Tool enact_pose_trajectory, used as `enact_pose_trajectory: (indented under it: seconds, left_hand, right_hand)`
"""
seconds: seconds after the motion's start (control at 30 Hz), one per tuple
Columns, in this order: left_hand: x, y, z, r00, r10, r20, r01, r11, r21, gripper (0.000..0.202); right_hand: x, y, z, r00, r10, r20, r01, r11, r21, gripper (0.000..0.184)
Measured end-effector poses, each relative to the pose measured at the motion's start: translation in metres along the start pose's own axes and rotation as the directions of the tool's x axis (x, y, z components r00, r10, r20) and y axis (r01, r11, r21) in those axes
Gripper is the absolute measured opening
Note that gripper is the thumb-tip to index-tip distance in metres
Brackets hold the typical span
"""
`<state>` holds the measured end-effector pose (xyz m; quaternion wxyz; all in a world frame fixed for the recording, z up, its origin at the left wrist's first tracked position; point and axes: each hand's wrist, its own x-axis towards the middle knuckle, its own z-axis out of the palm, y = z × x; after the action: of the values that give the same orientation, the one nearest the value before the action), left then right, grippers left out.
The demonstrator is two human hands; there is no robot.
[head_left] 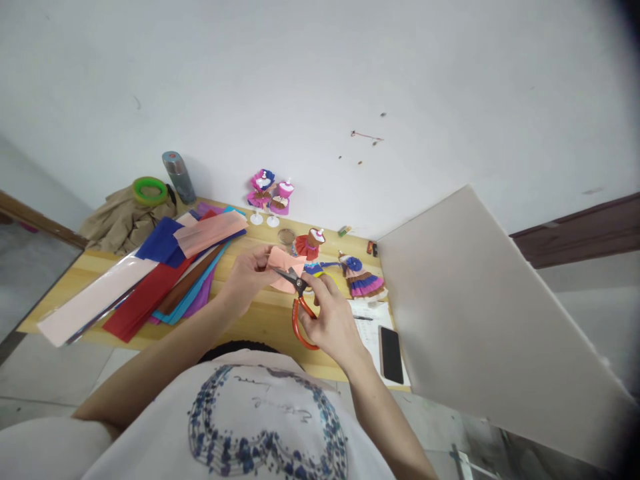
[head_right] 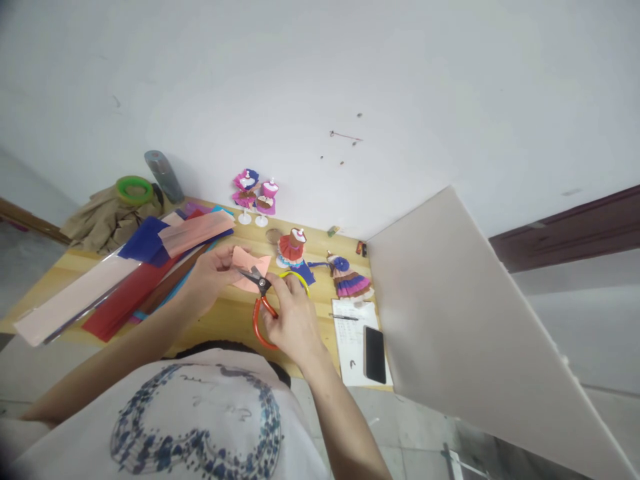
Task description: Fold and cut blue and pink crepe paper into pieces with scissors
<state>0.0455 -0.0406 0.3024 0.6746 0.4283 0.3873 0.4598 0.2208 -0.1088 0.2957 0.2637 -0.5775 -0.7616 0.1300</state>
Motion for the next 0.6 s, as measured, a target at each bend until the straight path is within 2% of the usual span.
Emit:
enact_pose_trajectory:
  seconds: [0.2, 0.6]
  left_hand:
    - [-0.0024, 0.0042, 0.0027, 1.000, 0.007, -0.008, -0.007, 1.000, 0.021, 0.014]
    - [-0.0017, 0.0016, 0.0008, 0.999, -0.045, 0.009, 0.046, 0.999, -0.009, 0.016]
  right_hand:
    - [0.0000, -0.0029, 0.0025, 1.000, 0.013, -0.010, -0.013, 1.000, 0.005, 0.051]
    - [0.0004, -0.0050, 0.0080, 0.998, 0.031, -0.060, -0.031, 1.000, 0.002, 0.042]
